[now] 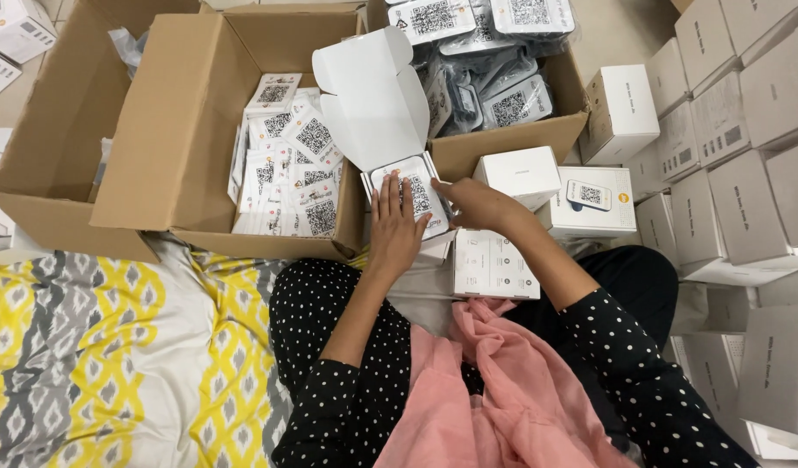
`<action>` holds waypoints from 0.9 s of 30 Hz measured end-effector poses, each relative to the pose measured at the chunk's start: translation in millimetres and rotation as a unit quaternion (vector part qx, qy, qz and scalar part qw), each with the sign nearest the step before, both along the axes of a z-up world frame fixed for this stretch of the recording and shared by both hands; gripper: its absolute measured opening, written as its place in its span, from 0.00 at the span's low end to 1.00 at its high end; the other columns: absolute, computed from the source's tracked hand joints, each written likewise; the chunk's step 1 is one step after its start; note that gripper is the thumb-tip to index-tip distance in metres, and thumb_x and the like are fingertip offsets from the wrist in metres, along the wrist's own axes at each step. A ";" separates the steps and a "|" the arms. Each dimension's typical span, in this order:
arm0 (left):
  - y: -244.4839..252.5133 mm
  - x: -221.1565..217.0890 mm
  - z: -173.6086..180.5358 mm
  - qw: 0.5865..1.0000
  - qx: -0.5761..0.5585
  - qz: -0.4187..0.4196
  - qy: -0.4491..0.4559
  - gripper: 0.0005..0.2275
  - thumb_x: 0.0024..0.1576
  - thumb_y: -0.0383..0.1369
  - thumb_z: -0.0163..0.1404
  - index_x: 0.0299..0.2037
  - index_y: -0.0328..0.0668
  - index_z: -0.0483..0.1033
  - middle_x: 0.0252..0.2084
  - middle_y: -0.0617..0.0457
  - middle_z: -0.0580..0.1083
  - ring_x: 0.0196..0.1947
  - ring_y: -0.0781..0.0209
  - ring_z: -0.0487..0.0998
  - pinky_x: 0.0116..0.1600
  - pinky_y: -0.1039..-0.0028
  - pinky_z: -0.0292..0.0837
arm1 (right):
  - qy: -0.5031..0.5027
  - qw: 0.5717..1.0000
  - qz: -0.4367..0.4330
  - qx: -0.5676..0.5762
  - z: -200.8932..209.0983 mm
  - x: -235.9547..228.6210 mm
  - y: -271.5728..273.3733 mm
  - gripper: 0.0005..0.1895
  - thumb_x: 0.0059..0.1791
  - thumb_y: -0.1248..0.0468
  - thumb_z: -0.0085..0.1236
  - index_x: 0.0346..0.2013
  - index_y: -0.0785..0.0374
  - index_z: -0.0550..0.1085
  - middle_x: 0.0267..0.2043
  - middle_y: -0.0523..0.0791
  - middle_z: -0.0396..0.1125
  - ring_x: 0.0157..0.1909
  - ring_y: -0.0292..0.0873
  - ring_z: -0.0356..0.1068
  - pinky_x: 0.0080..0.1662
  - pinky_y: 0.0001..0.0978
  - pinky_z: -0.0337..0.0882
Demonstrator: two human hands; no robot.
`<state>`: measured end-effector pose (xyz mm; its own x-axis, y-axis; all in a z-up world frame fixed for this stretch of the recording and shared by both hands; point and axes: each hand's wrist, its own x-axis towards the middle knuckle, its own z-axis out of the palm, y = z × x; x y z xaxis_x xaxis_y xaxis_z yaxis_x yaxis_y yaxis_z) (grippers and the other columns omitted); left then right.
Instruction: The person packs electronic devices and QR code labels into product boxes.
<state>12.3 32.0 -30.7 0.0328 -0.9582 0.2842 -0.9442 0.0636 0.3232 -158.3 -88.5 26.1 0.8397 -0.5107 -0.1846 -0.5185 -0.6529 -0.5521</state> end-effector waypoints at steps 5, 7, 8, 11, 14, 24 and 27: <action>2.7 -0.8 4.9 1.000 -0.013 -0.005 0.000 0.32 0.67 0.45 0.41 0.70 0.20 0.53 0.75 0.28 0.49 0.77 0.35 0.46 0.76 0.46 0.39 | 0.029 0.997 0.006 -0.072 -0.5 13.5 4.5 0.43 0.35 0.75 0.67 0.63 0.75 0.62 0.36 0.62 0.72 0.42 0.62 0.74 0.43 0.48 0.74; 4.0 -1.8 7.2 1.000 -0.014 -0.004 0.000 0.31 0.67 0.45 0.41 0.70 0.20 0.54 0.75 0.28 0.49 0.76 0.34 0.47 0.76 0.46 0.40 | 0.030 0.994 -0.013 -0.103 -3.0 19.6 14.7 0.33 0.35 0.74 0.67 0.54 0.75 0.66 0.35 0.61 0.72 0.41 0.62 0.74 0.42 0.48 0.74; 4.5 -2.2 8.5 1.000 -0.016 -0.003 -0.001 0.31 0.67 0.44 0.41 0.70 0.20 0.54 0.75 0.28 0.50 0.76 0.34 0.48 0.76 0.46 0.40 | 0.031 0.990 -0.031 -0.134 -4.2 22.7 19.7 0.24 0.36 0.74 0.66 0.45 0.74 0.69 0.33 0.60 0.72 0.40 0.63 0.74 0.42 0.49 0.75; 5.9 -3.5 12.2 1.000 -0.023 -0.003 0.011 0.31 0.67 0.44 0.41 0.70 0.20 0.54 0.75 0.28 0.50 0.76 0.34 0.48 0.76 0.46 0.41 | 0.029 0.977 -0.096 -0.186 -6.3 28.1 33.2 0.23 0.37 0.77 0.64 0.44 0.74 0.68 0.31 0.59 0.73 0.37 0.61 0.76 0.38 0.48 0.76; 4.8 -3.6 10.3 1.000 -0.025 0.003 0.010 0.31 0.67 0.44 0.41 0.70 0.20 0.55 0.75 0.28 0.50 0.76 0.34 0.48 0.76 0.46 0.40 | 0.025 0.963 -0.136 -0.232 -9.0 25.4 39.1 0.20 0.38 0.76 0.64 0.42 0.72 0.69 0.31 0.57 0.73 0.36 0.60 0.76 0.37 0.48 0.75; 5.4 -4.4 9.6 1.000 -0.020 0.008 -0.005 0.31 0.68 0.45 0.40 0.71 0.20 0.53 0.76 0.29 0.49 0.77 0.35 0.46 0.76 0.46 0.39 | -0.182 0.937 -0.295 -0.047 17.4 -0.1 67.9 0.14 0.41 0.71 0.66 0.38 0.66 0.72 0.31 0.50 0.76 0.35 0.48 0.79 0.39 0.39 0.77; 5.4 -4.0 9.2 1.000 -0.027 0.010 0.004 0.31 0.68 0.44 0.40 0.71 0.21 0.54 0.76 0.30 0.49 0.77 0.36 0.47 0.76 0.46 0.40 | -0.217 0.930 -0.291 -0.053 13.2 3.0 71.4 0.14 0.42 0.71 0.66 0.39 0.67 0.72 0.33 0.51 0.76 0.36 0.50 0.78 0.40 0.39 0.76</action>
